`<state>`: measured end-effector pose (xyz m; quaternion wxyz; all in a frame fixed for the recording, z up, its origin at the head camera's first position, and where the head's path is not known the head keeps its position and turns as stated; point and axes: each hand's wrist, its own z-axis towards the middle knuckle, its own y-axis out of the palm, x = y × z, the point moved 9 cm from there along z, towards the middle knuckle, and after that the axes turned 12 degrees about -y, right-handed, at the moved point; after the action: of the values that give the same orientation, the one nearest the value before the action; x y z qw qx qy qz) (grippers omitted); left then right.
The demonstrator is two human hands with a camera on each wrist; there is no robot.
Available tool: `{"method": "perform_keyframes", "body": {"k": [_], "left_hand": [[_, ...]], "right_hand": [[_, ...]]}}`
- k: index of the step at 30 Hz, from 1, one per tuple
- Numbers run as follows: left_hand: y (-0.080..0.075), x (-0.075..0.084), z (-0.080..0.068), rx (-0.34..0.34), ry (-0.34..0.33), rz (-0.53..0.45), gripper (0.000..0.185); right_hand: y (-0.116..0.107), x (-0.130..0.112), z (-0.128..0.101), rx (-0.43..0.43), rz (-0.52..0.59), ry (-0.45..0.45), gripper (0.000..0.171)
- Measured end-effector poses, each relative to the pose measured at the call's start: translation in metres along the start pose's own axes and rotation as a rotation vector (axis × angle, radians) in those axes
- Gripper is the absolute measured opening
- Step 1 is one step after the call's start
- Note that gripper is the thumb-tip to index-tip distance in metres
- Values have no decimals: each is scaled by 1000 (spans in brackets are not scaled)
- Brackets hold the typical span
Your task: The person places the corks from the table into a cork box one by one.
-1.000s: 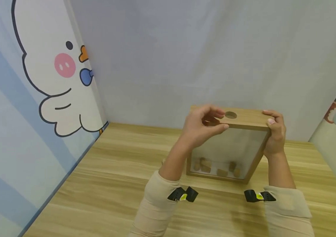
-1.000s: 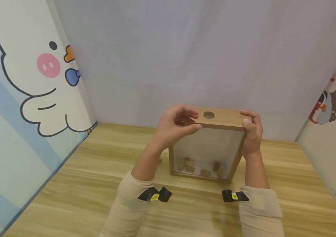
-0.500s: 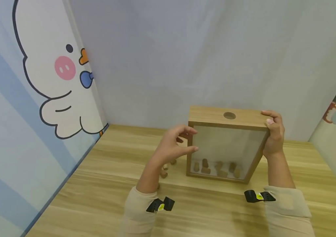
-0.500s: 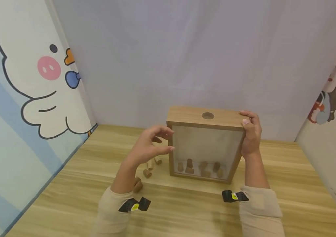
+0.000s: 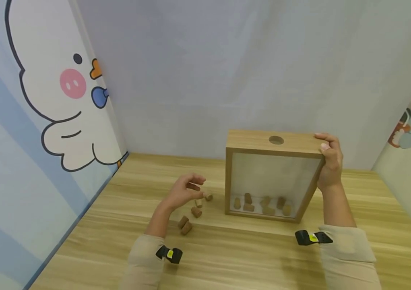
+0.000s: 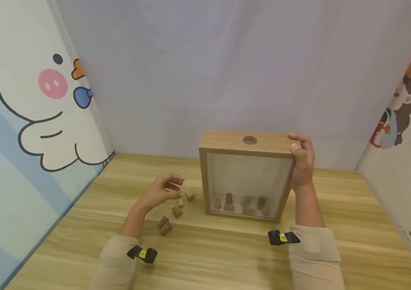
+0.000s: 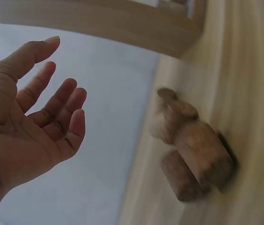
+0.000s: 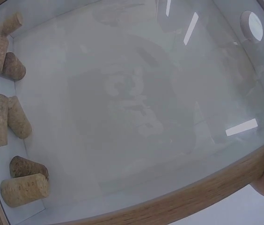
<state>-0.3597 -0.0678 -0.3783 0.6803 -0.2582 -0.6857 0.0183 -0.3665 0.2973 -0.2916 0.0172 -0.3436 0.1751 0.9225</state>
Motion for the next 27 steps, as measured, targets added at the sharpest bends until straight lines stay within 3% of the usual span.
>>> {"method": "perform_keyframes", "body": {"k": [2,9,13,18,23,27], "left_hand": [[-2,-7,0,4,-14,5,38],[-9,-60,30,62,-84,51,37],[-8,-71,46,64,-119,93,38],[5,-82,62,-2,-213,114,47],[9,-98,68,-17,-330,114,48],[11,-96,69,-16,-344,166,45]], "right_hand": [[0,0,1,-2,0,-3,30],[-2,1,2,8,23,-4,30],[-2,3,2,3,15,2,30],[-4,2,3,9,0,0,30],[-3,4,2,2,25,9,29],[-3,4,2,-8,23,11,29]]}}
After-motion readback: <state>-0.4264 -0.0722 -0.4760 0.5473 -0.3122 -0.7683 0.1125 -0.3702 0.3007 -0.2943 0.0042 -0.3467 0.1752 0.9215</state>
